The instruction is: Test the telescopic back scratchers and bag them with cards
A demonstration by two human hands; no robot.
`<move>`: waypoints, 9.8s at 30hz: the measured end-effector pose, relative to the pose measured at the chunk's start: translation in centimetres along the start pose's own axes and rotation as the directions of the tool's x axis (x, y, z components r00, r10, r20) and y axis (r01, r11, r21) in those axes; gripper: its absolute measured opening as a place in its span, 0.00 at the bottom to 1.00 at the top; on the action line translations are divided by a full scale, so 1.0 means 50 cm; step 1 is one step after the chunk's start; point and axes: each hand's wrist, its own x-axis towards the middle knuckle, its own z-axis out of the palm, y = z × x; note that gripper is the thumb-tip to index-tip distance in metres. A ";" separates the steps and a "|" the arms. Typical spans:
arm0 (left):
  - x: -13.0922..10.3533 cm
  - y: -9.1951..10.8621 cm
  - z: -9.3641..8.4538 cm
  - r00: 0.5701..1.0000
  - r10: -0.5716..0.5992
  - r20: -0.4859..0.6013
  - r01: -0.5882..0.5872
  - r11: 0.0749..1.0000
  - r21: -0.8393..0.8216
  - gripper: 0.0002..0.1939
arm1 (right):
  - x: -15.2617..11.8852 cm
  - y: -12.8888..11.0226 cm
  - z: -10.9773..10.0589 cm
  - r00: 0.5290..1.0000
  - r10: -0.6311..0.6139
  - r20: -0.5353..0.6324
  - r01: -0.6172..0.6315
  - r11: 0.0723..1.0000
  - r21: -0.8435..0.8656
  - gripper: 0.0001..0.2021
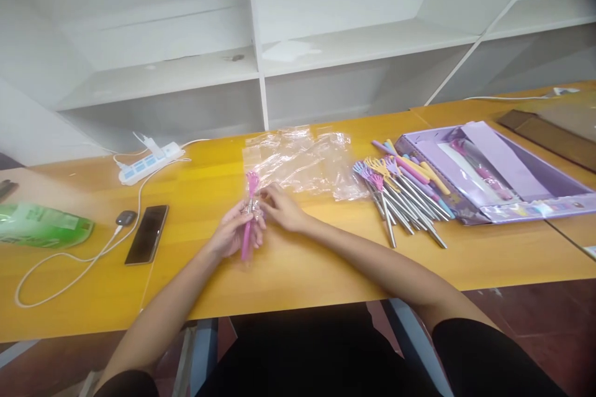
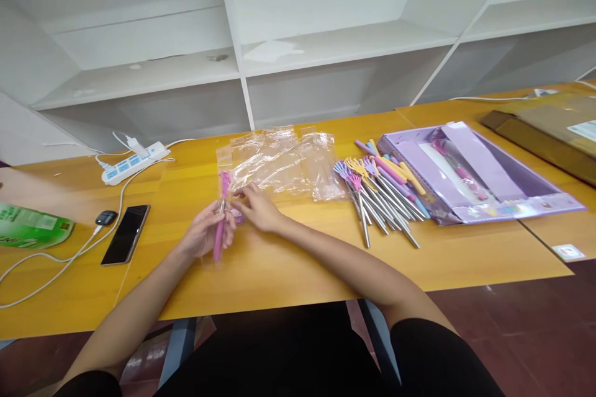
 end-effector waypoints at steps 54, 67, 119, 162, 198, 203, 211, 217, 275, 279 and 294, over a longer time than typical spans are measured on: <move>-0.009 -0.007 -0.012 0.992 -0.048 0.115 0.061 0.992 -0.108 0.12 | 0.049 0.050 0.011 0.947 0.198 0.252 -0.209 0.978 0.017 0.20; -0.008 -0.008 -0.012 0.991 -0.071 0.116 0.085 0.990 -0.114 0.12 | 0.035 0.006 -0.028 0.946 0.287 0.150 -0.306 0.944 0.126 0.14; -0.002 -0.092 0.046 0.989 -0.058 -0.140 0.096 0.954 0.283 0.38 | -0.137 0.004 -0.075 0.931 -0.355 0.083 0.321 0.693 -0.645 0.19; 0.011 -0.081 0.040 0.999 -0.003 0.036 -0.009 0.940 0.341 0.51 | -0.108 -0.031 -0.168 0.989 0.087 -0.120 -0.061 0.976 0.207 0.18; 0.026 -0.071 0.054 0.999 -0.049 0.007 0.049 0.972 -0.231 0.41 | -0.112 0.013 -0.130 0.891 -0.454 -0.021 0.405 0.812 -0.420 0.07; 0.026 -0.071 0.055 0.998 -0.064 -0.002 0.061 0.967 -0.246 0.40 | -0.117 0.006 -0.128 0.868 -0.495 0.032 0.461 0.783 -0.418 0.08; 0.024 -0.071 0.058 0.999 -0.046 0.001 0.045 0.965 -0.260 0.40 | -0.128 0.011 -0.110 0.877 -0.475 0.067 0.445 0.754 -0.483 0.10; 0.025 -0.070 0.054 1.000 -0.019 -0.003 0.018 0.978 -0.206 0.38 | -0.138 -0.006 -0.100 0.895 -0.443 0.060 0.412 0.765 -0.494 0.10; 0.024 -0.040 0.034 0.832 0.159 -0.531 -0.295 0.938 -0.181 0.17 | -0.332 -0.092 0.098 0.941 0.101 0.324 -0.039 0.981 -0.192 0.15; 0.021 -0.036 0.034 0.847 0.176 -0.502 -0.293 0.942 -0.164 0.18 | -0.323 -0.070 0.101 0.921 0.261 0.289 -0.346 0.888 0.301 0.18; -0.011 -0.077 0.024 0.992 0.102 0.070 -0.111 0.984 0.138 0.27 | -0.320 -0.077 -0.041 0.970 0.240 0.025 -0.240 0.945 0.223 0.18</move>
